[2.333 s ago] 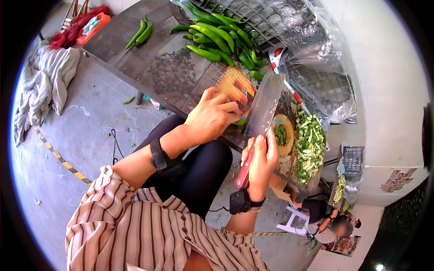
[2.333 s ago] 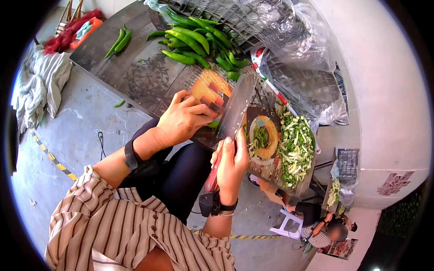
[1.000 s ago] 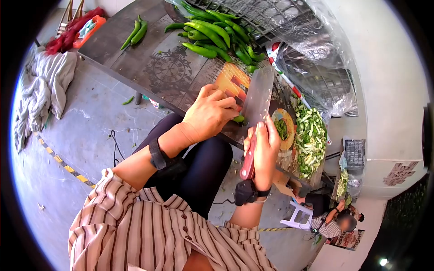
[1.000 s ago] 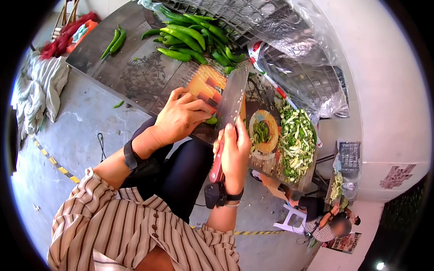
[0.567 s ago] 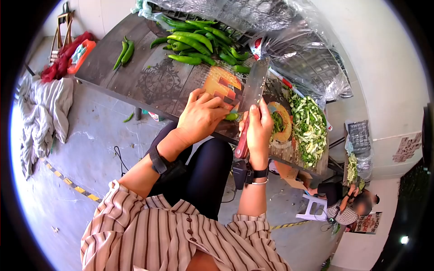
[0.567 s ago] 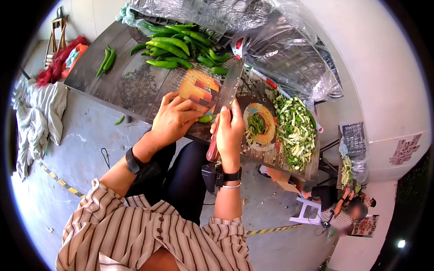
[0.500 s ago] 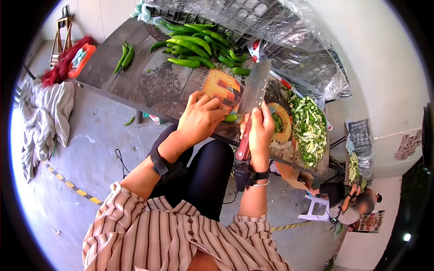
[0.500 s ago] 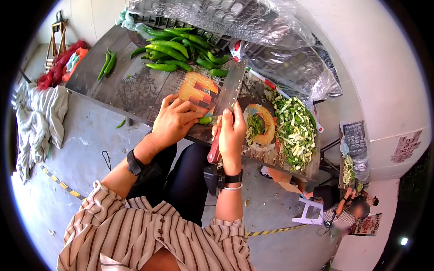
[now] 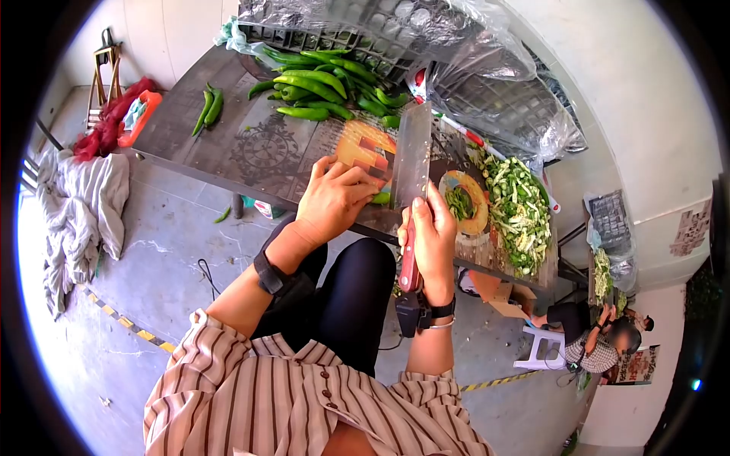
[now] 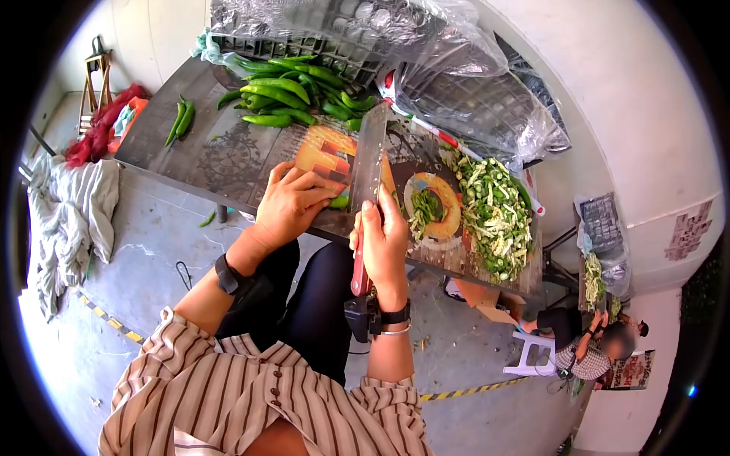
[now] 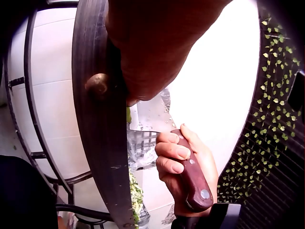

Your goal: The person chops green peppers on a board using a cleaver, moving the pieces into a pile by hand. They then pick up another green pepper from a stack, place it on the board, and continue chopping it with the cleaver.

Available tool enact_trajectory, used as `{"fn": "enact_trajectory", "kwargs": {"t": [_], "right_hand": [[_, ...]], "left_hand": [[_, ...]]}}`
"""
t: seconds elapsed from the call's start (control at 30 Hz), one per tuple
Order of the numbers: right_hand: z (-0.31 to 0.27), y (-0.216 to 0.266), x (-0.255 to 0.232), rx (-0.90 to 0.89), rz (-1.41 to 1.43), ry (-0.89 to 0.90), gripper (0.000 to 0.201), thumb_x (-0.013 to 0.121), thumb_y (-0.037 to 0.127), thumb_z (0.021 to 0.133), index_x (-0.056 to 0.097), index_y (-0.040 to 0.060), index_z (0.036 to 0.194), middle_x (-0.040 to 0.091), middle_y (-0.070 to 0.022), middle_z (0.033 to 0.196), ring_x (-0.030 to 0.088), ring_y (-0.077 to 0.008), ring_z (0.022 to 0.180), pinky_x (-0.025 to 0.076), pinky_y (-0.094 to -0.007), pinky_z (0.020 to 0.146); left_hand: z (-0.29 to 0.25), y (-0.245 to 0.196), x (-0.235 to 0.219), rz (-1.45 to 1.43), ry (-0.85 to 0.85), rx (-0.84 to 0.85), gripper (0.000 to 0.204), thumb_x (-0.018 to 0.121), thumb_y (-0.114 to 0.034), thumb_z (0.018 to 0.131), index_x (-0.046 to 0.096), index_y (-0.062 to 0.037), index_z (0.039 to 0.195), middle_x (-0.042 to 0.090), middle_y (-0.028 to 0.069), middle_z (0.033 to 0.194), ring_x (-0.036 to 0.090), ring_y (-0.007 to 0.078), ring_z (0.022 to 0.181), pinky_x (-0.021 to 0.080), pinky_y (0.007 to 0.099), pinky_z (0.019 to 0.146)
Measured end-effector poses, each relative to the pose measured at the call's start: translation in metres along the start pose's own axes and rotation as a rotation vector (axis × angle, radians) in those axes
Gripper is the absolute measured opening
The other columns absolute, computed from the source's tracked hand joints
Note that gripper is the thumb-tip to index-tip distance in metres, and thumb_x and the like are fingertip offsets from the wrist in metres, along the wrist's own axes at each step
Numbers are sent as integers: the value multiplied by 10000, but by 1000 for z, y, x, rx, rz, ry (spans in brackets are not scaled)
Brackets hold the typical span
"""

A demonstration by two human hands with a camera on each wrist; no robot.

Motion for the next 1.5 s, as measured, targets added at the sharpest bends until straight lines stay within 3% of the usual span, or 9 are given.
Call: {"fn": "enact_trajectory", "kwargs": {"t": [0.2,0.6,0.8,1.0,1.07,1.17,1.3,1.5], "right_hand": [[7,-11,8,74,14,44,449,479,167,1030,392,3,1439,516,-12,711,493,-72,501,445,-232,452],[25,-7,-1,-27,-66,-64,401,467,133,1022,435,25,1407,480,14,663,471,-61,494,423,-228,445],[6,4,-11,-29,128,-103,380,450,119,1029,448,30,1398,486,1,693,474,-66,492,434,-221,445],[-22,13,-25,-63,213,-132,370,444,154,1037,456,25,1384,510,-18,728,500,-79,496,433,-223,432],[-32,13,-35,-94,238,-138,361,445,194,1043,466,22,1360,517,-24,741,507,-82,501,430,-219,436],[-50,11,-51,-82,280,-194,374,447,197,1044,456,25,1376,518,-31,746,503,-81,504,429,-218,445],[-76,18,-74,-112,271,-256,388,439,190,1044,444,26,1395,501,-33,735,478,-88,504,423,-228,454],[-122,9,-119,-80,326,-454,362,452,189,1034,461,25,1357,522,-40,765,505,-98,513,423,-238,434]], "left_hand": [[0,-2,-1,-6,-4,8,189,684,-175,834,739,-186,1015,600,-63,919,545,168,951,342,394,1010],[-2,3,-2,6,-18,-22,254,666,-122,819,716,-193,1059,586,-34,967,549,183,970,341,391,1011],[-2,4,0,43,-17,-59,196,665,-116,824,707,-168,1008,589,-22,997,557,190,989,343,378,1004],[2,-2,-4,71,-15,-33,244,678,-171,837,679,-172,1081,600,-25,1043,555,182,1022,297,467,1067],[3,-14,-4,107,39,15,301,697,-184,809,668,-186,1109,599,-21,1077,536,185,1100,216,559,1121],[10,-34,8,136,120,102,332,703,-161,780,670,-193,1108,597,-13,1119,501,201,1178,146,610,1146],[15,-38,31,188,189,175,242,698,-132,763,691,-164,1003,598,-12,1162,483,218,1234,111,662,1143],[23,-40,34,167,183,195,94,693,-147,765,706,-139,858,629,-7,1076,507,214,1200,126,636,1151]]}}
Point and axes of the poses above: each hand's wrist, its own z-axis towards the middle knuckle, its own x-axis out of the palm, y = z × x, the point moved 10 cm from there along z, towards the middle knuckle
